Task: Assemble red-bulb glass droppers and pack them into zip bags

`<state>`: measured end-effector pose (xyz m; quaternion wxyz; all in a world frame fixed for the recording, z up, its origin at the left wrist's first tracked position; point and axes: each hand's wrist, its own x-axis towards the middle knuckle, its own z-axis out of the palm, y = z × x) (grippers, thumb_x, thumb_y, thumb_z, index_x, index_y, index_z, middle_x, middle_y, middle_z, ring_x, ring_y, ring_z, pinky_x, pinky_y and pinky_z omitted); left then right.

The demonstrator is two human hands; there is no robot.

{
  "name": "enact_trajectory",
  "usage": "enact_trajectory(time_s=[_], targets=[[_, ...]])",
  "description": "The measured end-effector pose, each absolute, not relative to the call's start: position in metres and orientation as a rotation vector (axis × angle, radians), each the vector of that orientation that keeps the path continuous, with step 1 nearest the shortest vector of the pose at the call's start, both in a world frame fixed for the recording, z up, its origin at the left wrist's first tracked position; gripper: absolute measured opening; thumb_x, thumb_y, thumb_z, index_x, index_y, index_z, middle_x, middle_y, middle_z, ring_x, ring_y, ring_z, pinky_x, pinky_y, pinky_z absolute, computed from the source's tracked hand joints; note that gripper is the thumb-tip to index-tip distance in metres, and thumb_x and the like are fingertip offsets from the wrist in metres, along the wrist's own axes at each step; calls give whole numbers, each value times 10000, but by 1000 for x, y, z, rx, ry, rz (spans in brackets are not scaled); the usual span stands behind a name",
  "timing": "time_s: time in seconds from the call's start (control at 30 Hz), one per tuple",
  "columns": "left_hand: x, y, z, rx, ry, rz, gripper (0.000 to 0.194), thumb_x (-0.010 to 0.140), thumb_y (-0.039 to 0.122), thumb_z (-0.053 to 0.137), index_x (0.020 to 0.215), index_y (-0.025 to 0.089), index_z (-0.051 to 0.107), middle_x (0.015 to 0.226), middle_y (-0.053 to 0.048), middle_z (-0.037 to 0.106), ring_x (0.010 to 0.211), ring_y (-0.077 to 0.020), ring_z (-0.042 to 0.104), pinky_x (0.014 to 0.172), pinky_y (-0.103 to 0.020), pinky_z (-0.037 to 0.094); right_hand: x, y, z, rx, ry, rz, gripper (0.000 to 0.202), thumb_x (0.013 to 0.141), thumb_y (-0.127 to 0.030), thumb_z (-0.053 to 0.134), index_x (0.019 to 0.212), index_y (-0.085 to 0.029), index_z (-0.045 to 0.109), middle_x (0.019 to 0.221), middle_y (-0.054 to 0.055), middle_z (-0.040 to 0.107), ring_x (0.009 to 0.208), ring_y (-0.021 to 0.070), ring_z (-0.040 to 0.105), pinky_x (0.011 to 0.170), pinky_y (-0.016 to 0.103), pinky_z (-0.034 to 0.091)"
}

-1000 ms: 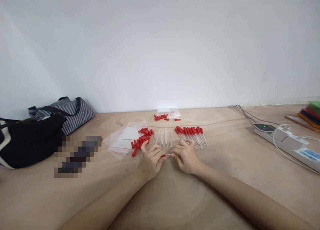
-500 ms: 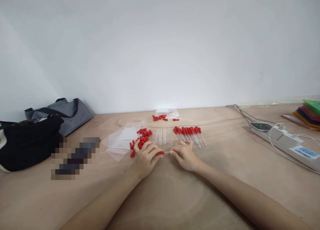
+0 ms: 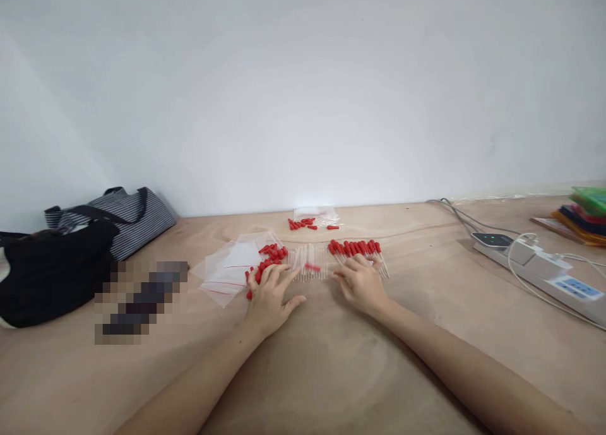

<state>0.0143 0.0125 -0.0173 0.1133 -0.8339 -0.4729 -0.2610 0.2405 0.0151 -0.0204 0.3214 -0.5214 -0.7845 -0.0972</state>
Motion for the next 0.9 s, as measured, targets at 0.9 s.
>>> enact_trajectory(time_s=[0.9], targets=[[-3,19,-9,-2077,-1783,-669,213,710,357,570,868,214,582,1043,-92,569,1011,-264,447,907,-531,163,198,72,-2,-2205,-1830,35,276,754,-305,440,855,-141,638,956,142,620,975,272,458,813,415,211]])
